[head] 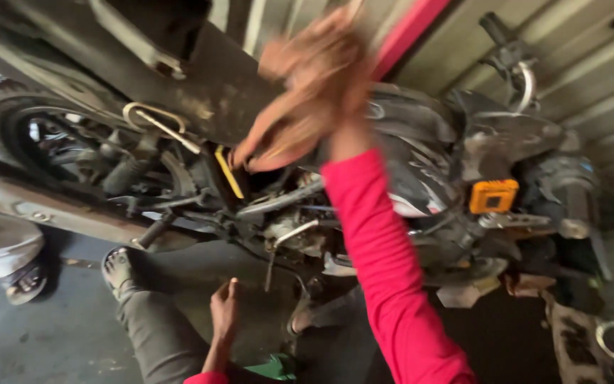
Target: Cleaning and inspecting a motorcycle air filter and housing.
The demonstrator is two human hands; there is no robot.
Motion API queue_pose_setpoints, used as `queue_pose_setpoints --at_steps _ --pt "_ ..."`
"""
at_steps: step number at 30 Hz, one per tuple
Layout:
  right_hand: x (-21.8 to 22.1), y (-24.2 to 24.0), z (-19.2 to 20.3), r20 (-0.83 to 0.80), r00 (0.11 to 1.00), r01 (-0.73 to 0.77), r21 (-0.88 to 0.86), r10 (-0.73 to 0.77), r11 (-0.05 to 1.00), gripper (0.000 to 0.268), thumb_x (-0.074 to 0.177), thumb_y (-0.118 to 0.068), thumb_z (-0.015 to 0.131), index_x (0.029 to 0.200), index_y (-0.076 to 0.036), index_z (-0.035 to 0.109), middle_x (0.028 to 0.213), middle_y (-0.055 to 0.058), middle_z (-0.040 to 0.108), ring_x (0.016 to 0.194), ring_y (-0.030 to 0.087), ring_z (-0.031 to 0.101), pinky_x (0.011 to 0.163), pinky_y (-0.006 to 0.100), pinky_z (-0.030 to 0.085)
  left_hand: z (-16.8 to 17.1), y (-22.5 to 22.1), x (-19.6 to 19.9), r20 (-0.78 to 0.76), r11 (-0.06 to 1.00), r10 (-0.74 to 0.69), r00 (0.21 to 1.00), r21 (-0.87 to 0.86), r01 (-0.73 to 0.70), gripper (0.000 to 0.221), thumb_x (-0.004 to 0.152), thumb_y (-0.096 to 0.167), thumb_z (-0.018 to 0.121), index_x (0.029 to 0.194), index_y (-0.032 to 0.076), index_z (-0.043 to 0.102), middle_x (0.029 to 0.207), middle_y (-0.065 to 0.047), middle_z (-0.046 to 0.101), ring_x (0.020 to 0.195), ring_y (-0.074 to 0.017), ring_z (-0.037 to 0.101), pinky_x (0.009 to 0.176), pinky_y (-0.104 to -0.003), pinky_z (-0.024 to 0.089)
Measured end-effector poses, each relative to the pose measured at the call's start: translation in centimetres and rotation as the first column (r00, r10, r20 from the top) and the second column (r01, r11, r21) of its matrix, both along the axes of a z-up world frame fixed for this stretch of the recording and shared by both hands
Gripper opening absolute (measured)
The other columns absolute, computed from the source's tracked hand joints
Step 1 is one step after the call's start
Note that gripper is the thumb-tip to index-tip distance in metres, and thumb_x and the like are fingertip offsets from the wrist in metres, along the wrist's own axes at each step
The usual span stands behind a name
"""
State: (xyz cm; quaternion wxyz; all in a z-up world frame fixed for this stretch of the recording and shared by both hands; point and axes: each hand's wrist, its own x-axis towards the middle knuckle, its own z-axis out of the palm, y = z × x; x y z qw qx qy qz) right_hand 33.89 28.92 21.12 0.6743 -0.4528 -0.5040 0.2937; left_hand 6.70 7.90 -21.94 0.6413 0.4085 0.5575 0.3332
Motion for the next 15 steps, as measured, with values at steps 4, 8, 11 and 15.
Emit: queue_pose_setpoints --at_steps 4,8,11,15 --pt "7.2 -4.3 5.5 0.106 0.974 0.196 0.061 -0.201 0.979 0.032 0.103 -0.031 0.070 0.097 0.000 0.066 0.093 0.007 0.066 0.091 0.020 0.063 0.084 0.038 0.053 -0.4 0.1 -0.4 -0.032 0.999 -0.030 0.999 0.018 0.030 0.048 0.104 0.037 0.060 0.105 -0.009 0.071 0.088 -0.012 0.070 0.082 -0.0152 0.056 0.076 -0.036 0.048" --pt "14.2 -6.3 8.8 0.202 0.910 0.339 0.136 -0.361 0.931 0.030 0.103 -0.029 0.070 0.098 0.000 0.065 0.094 0.007 0.066 0.091 0.020 0.062 0.084 0.038 0.053 0.3 0.0 -0.3 -0.135 0.996 -0.057 0.989 0.058 0.065 0.046 0.104 0.037 0.059 0.098 -0.008 0.067 0.075 -0.010 0.061 0.073 -0.0141 0.048 0.068 -0.036 0.046" --pt "16.8 -7.6 11.0 0.261 0.848 0.421 0.196 -0.461 0.886 0.028 0.104 -0.027 0.070 0.098 0.000 0.064 0.095 0.006 0.065 0.091 0.020 0.061 0.084 0.038 0.053 -0.1 0.3 0.1 -0.183 0.994 -0.066 0.981 0.073 0.081 0.045 0.103 0.038 0.060 0.097 -0.007 0.067 0.074 -0.011 0.064 0.072 -0.0137 0.051 0.068 -0.036 0.048" --pt "22.0 -7.8 11.3 0.319 0.749 0.518 0.266 -0.581 0.813 0.026 0.104 -0.025 0.070 0.099 0.000 0.064 0.096 0.006 0.065 0.092 0.020 0.060 0.084 0.038 0.052 0.3 -0.1 -0.3 -0.276 0.987 -0.124 0.953 0.065 0.147 0.047 0.102 0.040 0.060 0.100 -0.006 0.069 0.081 -0.018 0.071 0.073 -0.0180 0.062 0.072 -0.036 0.051"
